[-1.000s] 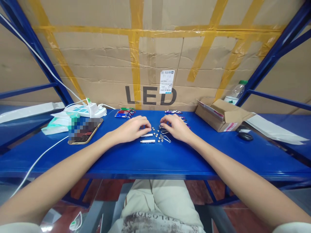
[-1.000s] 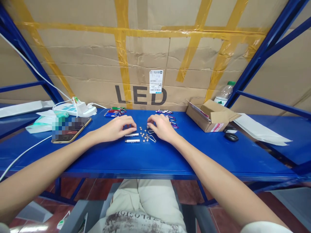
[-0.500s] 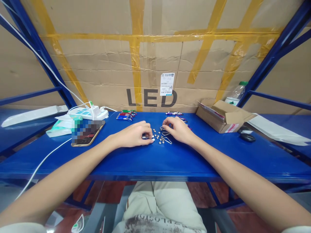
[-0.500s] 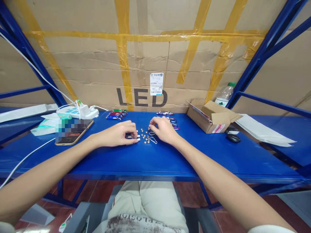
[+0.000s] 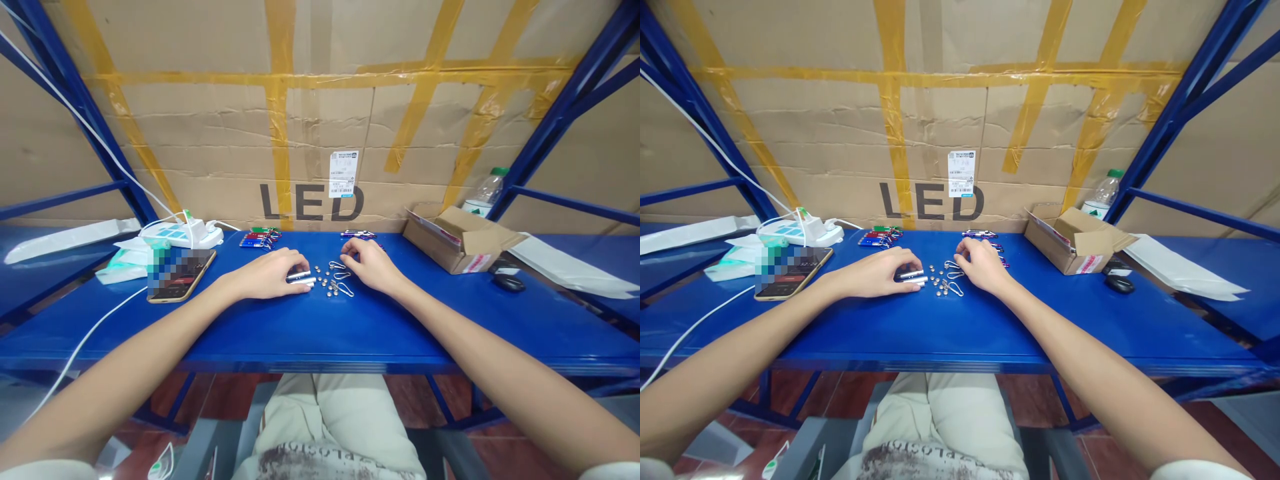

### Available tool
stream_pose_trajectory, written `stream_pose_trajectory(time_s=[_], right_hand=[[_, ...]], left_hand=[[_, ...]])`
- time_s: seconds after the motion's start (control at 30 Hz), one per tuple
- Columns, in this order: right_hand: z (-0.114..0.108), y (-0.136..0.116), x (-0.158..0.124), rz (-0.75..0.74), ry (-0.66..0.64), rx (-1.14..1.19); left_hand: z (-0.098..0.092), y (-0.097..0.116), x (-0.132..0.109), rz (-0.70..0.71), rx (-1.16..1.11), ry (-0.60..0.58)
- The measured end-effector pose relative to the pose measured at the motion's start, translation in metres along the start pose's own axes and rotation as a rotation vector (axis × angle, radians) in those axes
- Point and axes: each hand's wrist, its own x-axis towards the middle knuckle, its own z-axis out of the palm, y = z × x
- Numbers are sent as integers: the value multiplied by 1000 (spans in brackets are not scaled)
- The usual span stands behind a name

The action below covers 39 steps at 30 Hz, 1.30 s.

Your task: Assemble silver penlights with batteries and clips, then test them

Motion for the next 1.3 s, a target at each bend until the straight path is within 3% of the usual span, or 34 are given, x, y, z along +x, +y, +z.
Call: stream_pose_trajectory(time_s=[0.53,0.8,1.3], right_hand=[[1,1,0,-21,-20,9],[3,3,0,-38,-3,13],[4,3,0,-51,3,15]], left_hand=[[4,-10,2,154,-100,-25],[-1,-12,4,153,-74,91],[-1,-6,2,171,-129,37]])
